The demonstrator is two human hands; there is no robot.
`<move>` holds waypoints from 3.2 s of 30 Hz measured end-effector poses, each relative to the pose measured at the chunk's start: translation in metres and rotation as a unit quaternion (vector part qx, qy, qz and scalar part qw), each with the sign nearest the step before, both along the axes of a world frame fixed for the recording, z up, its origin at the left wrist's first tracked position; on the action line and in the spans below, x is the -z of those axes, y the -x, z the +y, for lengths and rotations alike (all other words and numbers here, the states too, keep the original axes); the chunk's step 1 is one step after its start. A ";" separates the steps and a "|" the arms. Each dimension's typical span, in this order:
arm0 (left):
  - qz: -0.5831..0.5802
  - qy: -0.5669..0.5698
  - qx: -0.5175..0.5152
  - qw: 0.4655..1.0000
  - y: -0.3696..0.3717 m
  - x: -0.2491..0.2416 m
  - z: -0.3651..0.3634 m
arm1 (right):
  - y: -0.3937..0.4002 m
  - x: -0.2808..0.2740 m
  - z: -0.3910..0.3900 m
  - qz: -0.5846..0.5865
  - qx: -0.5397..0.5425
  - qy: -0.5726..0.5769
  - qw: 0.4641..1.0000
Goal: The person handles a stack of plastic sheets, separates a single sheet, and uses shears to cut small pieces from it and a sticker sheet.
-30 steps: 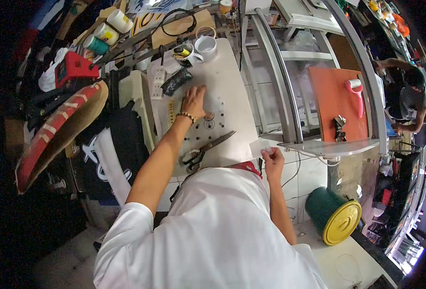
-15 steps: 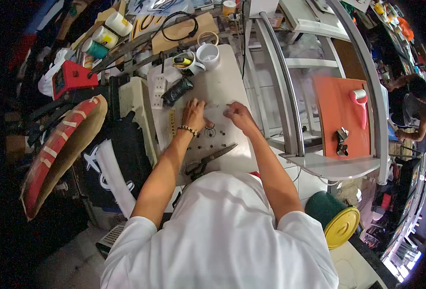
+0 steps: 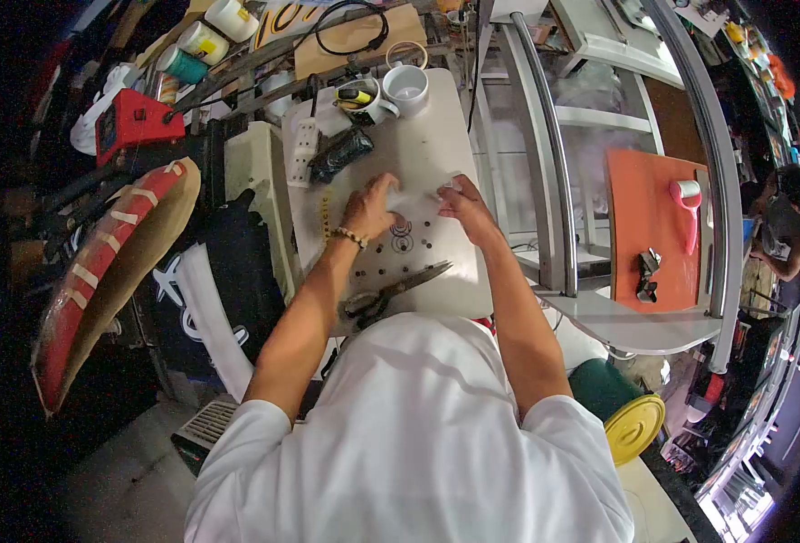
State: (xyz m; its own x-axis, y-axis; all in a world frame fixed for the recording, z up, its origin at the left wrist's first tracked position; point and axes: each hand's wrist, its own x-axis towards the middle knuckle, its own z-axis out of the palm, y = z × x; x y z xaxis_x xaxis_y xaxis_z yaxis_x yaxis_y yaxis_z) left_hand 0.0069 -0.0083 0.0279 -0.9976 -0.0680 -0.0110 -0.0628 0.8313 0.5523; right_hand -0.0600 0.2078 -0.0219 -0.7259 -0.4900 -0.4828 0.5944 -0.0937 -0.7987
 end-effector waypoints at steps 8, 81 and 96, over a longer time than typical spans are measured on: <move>-0.129 -0.133 0.008 0.983 0.021 0.018 -0.044 | -0.008 -0.009 0.008 -0.039 0.040 -0.026 0.998; -0.008 0.027 0.030 0.999 -0.035 -0.144 -0.021 | -0.028 -0.009 0.033 0.259 0.127 -0.177 0.941; 0.064 -0.426 -0.218 0.876 0.002 -0.055 -0.050 | -0.002 -0.011 0.080 0.031 0.254 0.023 0.966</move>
